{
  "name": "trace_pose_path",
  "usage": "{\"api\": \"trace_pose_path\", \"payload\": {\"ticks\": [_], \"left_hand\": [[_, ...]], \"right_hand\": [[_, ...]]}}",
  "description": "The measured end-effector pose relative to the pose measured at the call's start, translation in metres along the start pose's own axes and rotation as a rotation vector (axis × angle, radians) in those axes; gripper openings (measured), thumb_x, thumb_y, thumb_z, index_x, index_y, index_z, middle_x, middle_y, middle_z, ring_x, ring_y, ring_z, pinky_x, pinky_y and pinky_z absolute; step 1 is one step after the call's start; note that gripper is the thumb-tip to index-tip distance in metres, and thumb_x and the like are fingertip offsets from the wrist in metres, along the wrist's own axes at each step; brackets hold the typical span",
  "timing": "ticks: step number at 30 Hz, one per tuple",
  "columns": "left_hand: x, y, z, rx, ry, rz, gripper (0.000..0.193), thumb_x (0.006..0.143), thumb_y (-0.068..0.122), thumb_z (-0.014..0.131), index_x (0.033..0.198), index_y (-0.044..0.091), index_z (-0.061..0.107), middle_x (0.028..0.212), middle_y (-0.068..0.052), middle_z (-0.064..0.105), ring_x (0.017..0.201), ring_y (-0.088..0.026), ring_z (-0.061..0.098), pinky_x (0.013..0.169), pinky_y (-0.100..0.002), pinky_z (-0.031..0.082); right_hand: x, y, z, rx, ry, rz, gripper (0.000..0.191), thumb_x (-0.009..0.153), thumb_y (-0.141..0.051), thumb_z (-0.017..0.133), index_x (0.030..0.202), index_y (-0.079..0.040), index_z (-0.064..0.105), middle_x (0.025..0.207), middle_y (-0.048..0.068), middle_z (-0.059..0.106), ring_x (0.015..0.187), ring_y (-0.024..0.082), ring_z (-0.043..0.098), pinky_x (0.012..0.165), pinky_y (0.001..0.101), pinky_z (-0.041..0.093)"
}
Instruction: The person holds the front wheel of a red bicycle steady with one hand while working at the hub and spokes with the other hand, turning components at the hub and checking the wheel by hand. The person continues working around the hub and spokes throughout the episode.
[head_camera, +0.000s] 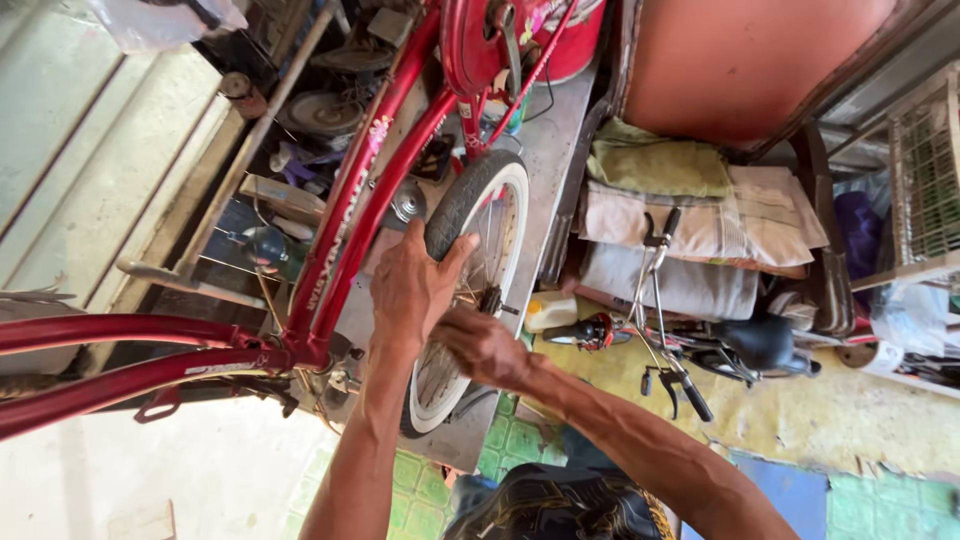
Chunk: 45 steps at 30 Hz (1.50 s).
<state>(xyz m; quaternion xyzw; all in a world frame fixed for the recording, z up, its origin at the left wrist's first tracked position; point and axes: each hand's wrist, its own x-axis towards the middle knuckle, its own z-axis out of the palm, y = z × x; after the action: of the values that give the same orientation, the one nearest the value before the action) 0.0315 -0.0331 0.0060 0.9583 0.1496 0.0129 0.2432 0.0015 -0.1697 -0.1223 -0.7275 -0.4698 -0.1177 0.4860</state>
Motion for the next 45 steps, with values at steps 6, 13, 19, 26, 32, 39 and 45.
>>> {"api": "trace_pose_path", "payload": {"ticks": [6,13,19,26,32,39,45], "left_hand": [[0.005,-0.005,0.002,0.025,0.028,0.028,0.09,0.09,0.071,0.059,0.136,-0.005,0.055,0.109,-0.032,0.069,0.108,-0.046,0.066,0.095,-0.052,0.05],[0.008,0.002,-0.002,0.021,-0.051,-0.039,0.085,0.088,0.071,0.059,0.132,-0.002,0.057,0.107,-0.029,0.071,0.107,-0.045,0.067,0.094,-0.054,0.05],[0.005,0.003,0.0,0.001,0.031,0.019,0.086,0.088,0.069,0.062,0.132,-0.004,0.057,0.105,-0.032,0.07,0.104,-0.047,0.066,0.091,-0.055,0.05],[0.005,0.005,0.001,-0.004,-0.043,-0.032,0.083,0.088,0.069,0.061,0.129,-0.003,0.058,0.102,-0.031,0.07,0.104,-0.046,0.067,0.091,-0.054,0.051],[0.005,0.007,0.002,0.008,0.026,0.023,0.081,0.088,0.067,0.063,0.127,-0.004,0.059,0.101,-0.031,0.071,0.103,-0.047,0.066,0.09,-0.054,0.05],[0.002,0.009,-0.002,-0.008,-0.004,0.013,0.077,0.089,0.067,0.063,0.122,-0.003,0.061,0.099,-0.031,0.071,0.099,-0.047,0.068,0.087,-0.055,0.052],[0.002,0.018,-0.006,-0.025,-0.057,-0.03,0.078,0.088,0.067,0.062,0.124,-0.002,0.06,0.095,-0.029,0.072,0.096,-0.046,0.07,0.084,-0.054,0.053]], "right_hand": [[0.008,0.0,0.0,0.072,0.006,0.035,0.029,0.081,0.011,0.066,0.108,0.003,0.072,0.1,0.016,0.069,0.089,0.03,0.071,0.076,0.0383,0.061],[0.006,0.0,0.006,0.08,-0.025,0.077,0.018,0.081,0.009,0.07,0.098,0.002,0.069,0.095,0.016,0.068,0.086,0.031,0.069,0.073,0.0403,0.059],[0.002,0.0,0.004,0.077,-0.003,0.035,0.029,0.078,0.011,0.065,0.106,0.002,0.069,0.103,0.017,0.07,0.094,0.032,0.071,0.077,0.0391,0.061],[0.002,0.003,-0.001,0.131,0.01,0.121,0.028,0.084,0.01,0.07,0.11,0.001,0.072,0.098,0.016,0.068,0.086,0.032,0.071,0.07,0.0411,0.058],[0.007,-0.001,-0.004,0.117,-0.024,0.029,0.024,0.081,0.01,0.07,0.104,0.003,0.067,0.094,0.017,0.064,0.088,0.037,0.069,0.076,0.0458,0.057],[0.007,0.0,-0.008,0.093,-0.057,0.126,0.022,0.081,0.01,0.07,0.102,0.001,0.072,0.097,0.015,0.07,0.087,0.034,0.072,0.072,0.042,0.059],[0.002,0.003,-0.002,0.144,-0.024,0.128,0.021,0.083,0.01,0.07,0.103,0.002,0.072,0.096,0.015,0.071,0.085,0.033,0.072,0.07,0.0404,0.06]]}}
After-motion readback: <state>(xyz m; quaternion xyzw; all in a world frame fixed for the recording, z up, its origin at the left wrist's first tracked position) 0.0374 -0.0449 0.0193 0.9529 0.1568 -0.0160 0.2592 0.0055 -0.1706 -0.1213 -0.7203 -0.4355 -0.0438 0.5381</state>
